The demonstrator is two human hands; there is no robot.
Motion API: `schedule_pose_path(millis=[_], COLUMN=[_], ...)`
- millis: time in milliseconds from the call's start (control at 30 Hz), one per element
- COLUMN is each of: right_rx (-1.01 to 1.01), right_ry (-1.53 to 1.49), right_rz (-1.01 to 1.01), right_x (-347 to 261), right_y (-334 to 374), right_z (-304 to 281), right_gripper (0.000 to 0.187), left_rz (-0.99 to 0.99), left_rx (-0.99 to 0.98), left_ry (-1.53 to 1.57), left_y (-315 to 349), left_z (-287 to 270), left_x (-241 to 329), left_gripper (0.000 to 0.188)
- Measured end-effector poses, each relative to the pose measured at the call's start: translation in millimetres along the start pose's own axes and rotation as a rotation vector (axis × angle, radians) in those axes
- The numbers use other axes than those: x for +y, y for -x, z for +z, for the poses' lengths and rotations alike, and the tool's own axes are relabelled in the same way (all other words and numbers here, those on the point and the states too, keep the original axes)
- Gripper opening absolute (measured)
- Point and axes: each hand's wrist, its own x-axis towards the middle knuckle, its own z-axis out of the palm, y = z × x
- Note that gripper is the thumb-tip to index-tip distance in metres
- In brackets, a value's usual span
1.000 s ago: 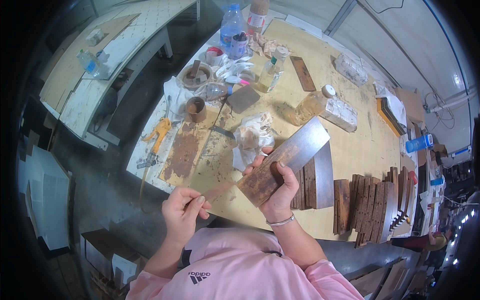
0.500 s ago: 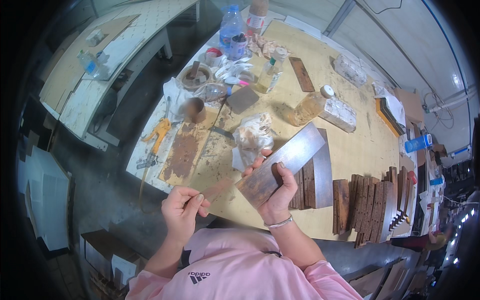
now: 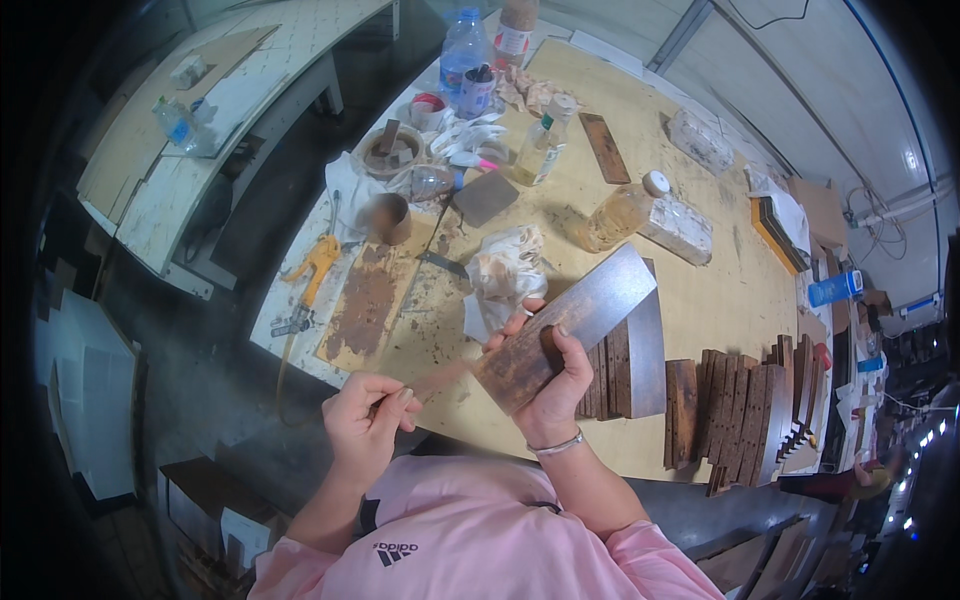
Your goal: The person wipes individual wooden blocks with a sponge and a cloth, handling them one at a time and placing them into a stack.
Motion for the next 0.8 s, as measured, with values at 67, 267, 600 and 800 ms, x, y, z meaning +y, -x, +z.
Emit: schedule_pose_path(millis=[67,267,600,800], right_rx=[-0.004,0.035,0.039,-0.026], right_ry=[0.009,0.016,0.046,0.168], right_rz=[-0.003,0.019,0.034,-0.151], right_x=[0.7,-1.1,-3.1,-35.9], right_y=[-0.6,0.4,4.6,25.7], right_z=[-1.3,4.0,-0.8,3.4], right_gripper=[0.049,0.047,0.05,0.052], left_rz=[0.02,-0.011,-0.217,0.026], left_rx=[-0.005,0.108,0.334,0.258], left_ry=[-0.022,-0.068,-0.836,-0.738], left_y=[-0.3,-4.3,-17.3,-34.3], left_z=[0.0,-6.5,-77.3,-33.7], left_x=[-1.0,-19.2,-138.9,-92.3], left_gripper=[0.006,0.005,0.013,0.027])
